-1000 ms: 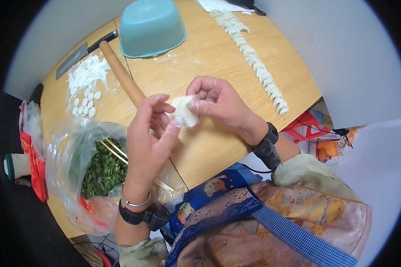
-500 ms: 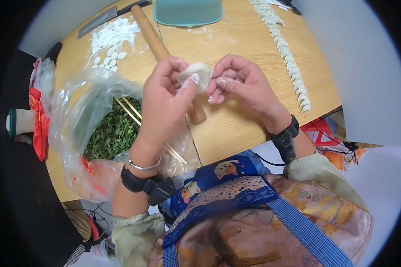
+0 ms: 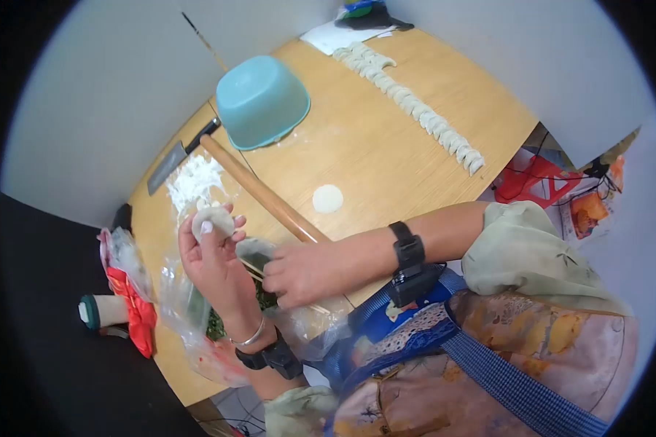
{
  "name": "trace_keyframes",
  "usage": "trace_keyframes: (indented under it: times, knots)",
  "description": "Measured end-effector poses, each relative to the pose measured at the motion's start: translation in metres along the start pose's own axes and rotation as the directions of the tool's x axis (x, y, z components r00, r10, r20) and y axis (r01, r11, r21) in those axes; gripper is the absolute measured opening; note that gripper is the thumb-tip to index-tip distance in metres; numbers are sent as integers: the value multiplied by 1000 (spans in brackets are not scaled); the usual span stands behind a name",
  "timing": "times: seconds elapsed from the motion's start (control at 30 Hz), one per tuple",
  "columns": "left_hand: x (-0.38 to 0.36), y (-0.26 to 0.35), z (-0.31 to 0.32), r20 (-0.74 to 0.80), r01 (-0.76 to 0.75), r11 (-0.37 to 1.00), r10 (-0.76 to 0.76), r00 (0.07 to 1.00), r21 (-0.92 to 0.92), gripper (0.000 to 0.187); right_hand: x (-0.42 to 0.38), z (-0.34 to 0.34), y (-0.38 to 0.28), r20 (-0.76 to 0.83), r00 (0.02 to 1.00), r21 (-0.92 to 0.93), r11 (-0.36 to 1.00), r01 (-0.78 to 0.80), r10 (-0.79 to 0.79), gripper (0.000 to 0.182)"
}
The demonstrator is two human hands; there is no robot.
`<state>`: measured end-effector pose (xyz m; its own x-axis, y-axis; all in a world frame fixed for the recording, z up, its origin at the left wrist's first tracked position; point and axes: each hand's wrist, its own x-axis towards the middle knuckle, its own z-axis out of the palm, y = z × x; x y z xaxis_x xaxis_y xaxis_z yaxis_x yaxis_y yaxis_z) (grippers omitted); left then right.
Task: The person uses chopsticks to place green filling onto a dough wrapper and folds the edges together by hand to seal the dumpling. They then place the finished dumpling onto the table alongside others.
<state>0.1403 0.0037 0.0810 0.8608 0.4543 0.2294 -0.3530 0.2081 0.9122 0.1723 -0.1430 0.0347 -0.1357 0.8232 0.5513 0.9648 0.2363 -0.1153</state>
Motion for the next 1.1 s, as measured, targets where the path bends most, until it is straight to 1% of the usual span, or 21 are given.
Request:
trace_keyframes:
  times: [0.03, 0.1, 0.23, 0.27, 0.3, 0.33, 0.37, 0.43, 0.47, 0.5, 0.57, 0.6, 0.67, 0.7, 0.77, 0.8, 0.9, 0.97, 1.03, 1.07, 1.1]
  knots:
    - [0, 4, -1, 16, -9, 1000, 9, 1000, -2, 22, 3, 0, -1, -5, 1000, -18, 1000, -2, 2, 6]
    - [-3, 9, -6, -42, -20, 1000, 21, 999, 18, 21, 8, 2, -1, 35, 999, -56, 998, 38, -36, 7]
    - [-26, 25, -21, -119, -23, 1000, 25, 993, 19, 23, 8, 27, 6, 68, 997, -7, 1000, 30, -29, 7]
    - [-37, 29, -22, -172, -27, 999, 24, 985, -18, 23, 6, 41, 11, 37, 999, -5, 1000, 28, -28, 8]
    - [-49, 30, -27, -265, -2, 1000, 5, 964, 13, 23, 4, 53, 9, 69, 971, 176, 955, -239, 230, 9]
    - [-60, 31, -34, -245, -4, 1000, -3, 969, -30, 23, 1, 42, 13, -51, 998, 137, 990, -26, 33, 10]
    - [-70, 31, -43, -221, -18, 997, 2, 975, -70, 23, 2, 37, 14, -55, 998, 130, 992, 8, -1, 10]
    - [-90, 21, -56, -253, 4, 990, -40, 967, -141, 24, 6, 30, 15, -63, 998, 135, 991, -4, 13, 13]
    - [-102, 18, -61, -263, 23, 993, -52, 963, -114, 25, 7, 26, 14, -64, 998, 113, 993, -14, 21, 14]
    - [-115, 15, -59, -299, 31, 996, -56, 953, -88, 25, 8, 25, 9, -73, 997, 157, 988, 3, 9, 14]
    - [-127, 7, -57, -377, 33, 952, -152, 914, -304, 26, 7, 21, 9, -122, 989, 140, 988, -62, 80, 14]
    - [-130, 6, -62, -319, 61, 932, -184, 930, -358, 31, 7, 18, 9, -125, 989, 152, 986, -63, 82, 14]
    - [-135, 3, -62, -359, 81, 921, -228, 905, -381, 34, 6, 14, 7, -49, 970, 320, 924, -210, 237, 10]
    - [-133, 4, -61, -390, 92, 907, -266, 881, -411, 37, 6, 15, 8, -48, 968, 323, 921, -219, 247, 10]
    - [-132, 2, -59, -362, 106, 913, -261, 895, -395, 39, 2, 16, 11, -171, 936, 341, 910, -236, 306, 7]
    - [-131, 1, -58, -341, 109, 915, -252, 905, -387, 41, 1, 10, 11, -160, 924, 384, 884, -267, 348, 9]
    - [-127, -1, -56, -323, 127, 906, -271, 907, -403, 41, 1, -3, 21, -184, 915, 380, 885, -270, 359, 10]
    - [-125, -2, -58, -336, 120, 904, -272, 902, -411, 42, 0, -11, 24, -146, 898, 426, 845, -322, 416, 12]
    - [-124, -2, -61, -353, 107, 903, -269, 896, -417, 42, -2, -11, 32, -179, 894, 535, 803, -262, 411, 13]
    - [-123, 0, -63, -369, 93, 919, -245, 897, -384, 42, -2, -12, 31, -180, 893, 537, 802, -262, 413, 13]
    - [-123, 1, -63, -385, 77, 934, -218, 897, -349, 42, -2, -13, 30, -107, 857, 665, 676, -316, 505, 12]
